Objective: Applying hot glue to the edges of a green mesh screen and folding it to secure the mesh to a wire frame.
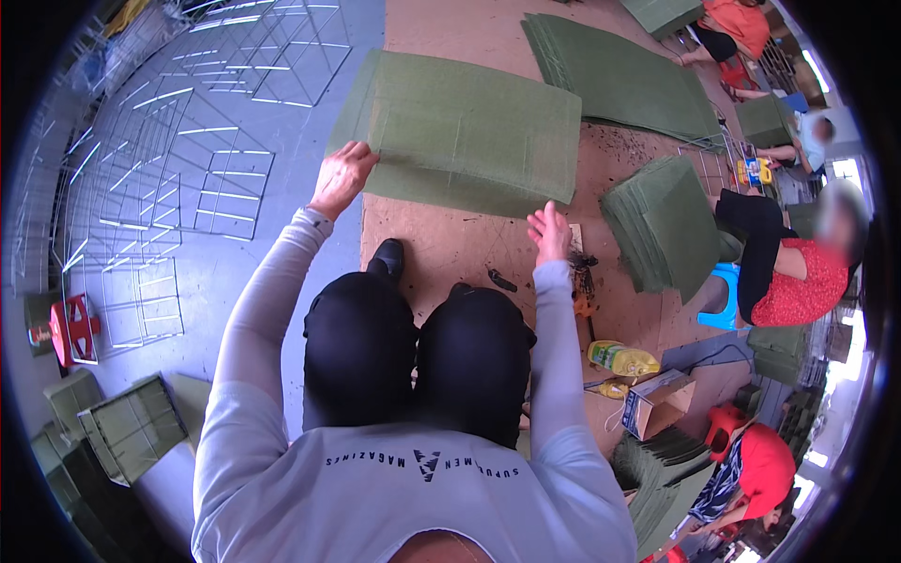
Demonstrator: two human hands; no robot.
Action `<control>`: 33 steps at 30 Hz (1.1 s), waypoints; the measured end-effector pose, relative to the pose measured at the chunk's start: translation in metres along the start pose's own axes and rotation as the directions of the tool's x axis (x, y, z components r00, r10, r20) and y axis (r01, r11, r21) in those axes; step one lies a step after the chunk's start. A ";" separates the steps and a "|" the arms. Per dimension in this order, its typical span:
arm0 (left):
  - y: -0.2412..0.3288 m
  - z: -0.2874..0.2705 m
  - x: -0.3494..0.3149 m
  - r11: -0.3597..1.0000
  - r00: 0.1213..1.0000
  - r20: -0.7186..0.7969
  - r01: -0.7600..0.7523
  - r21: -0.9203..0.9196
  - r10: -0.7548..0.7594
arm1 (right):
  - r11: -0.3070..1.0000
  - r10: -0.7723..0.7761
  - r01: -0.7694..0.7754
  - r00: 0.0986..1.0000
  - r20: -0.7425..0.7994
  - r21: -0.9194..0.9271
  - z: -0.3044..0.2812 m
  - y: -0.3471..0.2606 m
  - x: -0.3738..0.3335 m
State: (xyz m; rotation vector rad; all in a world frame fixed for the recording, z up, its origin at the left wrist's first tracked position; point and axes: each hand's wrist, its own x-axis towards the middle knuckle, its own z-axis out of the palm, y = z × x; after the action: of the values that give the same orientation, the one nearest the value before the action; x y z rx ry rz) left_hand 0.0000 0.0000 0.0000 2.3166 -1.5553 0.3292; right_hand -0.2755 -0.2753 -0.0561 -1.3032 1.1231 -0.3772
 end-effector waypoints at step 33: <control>0.021 0.021 0.005 0.995 0.995 -0.080 -0.048 0.083 0.055 | 0.758 -0.113 0.202 0.977 -0.180 0.620 -0.005 0.015 0.039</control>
State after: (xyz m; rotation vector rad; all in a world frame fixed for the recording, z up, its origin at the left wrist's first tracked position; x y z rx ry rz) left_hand -0.0172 -0.0197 -0.0145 2.2957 -1.5913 0.5027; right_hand -0.2668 -0.3036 -0.0862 -0.7659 0.8725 -0.9022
